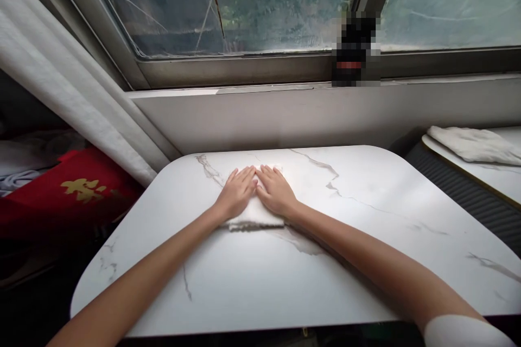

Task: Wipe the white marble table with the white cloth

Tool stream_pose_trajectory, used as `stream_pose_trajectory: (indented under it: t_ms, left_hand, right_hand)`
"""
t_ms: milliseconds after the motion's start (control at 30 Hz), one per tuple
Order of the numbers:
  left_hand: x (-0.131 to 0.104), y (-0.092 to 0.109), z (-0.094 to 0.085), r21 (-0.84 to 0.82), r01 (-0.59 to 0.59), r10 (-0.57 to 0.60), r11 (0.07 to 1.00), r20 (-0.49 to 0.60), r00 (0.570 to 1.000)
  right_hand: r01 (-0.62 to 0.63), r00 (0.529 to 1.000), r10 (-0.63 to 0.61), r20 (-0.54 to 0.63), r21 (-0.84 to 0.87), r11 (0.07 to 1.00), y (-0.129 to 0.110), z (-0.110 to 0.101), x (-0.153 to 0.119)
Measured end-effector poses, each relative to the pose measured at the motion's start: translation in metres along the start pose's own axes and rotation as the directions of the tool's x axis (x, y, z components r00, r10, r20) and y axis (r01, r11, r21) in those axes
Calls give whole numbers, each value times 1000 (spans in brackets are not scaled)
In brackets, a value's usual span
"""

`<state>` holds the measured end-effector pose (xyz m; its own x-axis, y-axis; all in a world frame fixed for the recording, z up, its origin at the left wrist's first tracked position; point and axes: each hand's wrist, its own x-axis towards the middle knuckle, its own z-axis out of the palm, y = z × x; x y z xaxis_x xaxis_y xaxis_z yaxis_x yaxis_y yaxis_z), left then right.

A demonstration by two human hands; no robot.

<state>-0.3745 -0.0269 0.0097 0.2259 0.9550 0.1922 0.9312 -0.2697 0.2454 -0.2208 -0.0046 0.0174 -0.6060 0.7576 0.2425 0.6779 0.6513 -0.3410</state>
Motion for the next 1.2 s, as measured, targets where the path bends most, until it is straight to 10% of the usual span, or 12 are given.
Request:
stream_pose_trajectory:
  t_ms: [167,333,533,733,867,1033,1200]
  left_hand:
    - [68,-48,-1,87,30,-30,996,5,1000]
    - [87,-57,2,146,31,-30,989,-11,999]
    - [19,-32,-6,119,-56,55,991,11,998]
    - [-100,-4,-37,27,-167,164,986,99,981]
    - [-149,-8,-55,17,-83,81,996,111,991]
    - [-144,-42,-54,58,17,-21,998,59,998]
    - [-73,-92,-41,98,147,-147,984,-12,989]
  right_hand:
    - [-92,995,90,-43,-29,995,18,14,75]
    - [-98,994,96,-50,-48,994,23,17,95]
    - [-77,996,82,-20,176,981,3,14,35]
    - [-98,995,71,71,503,859,-74,13,-68]
    - [-162,979,54,196,593,789,-122,13,-87]
    - [-133,964,-14,266,527,840,-135,22,-42]
    - [-1,990,-33,135,246,969,-107,46,43]
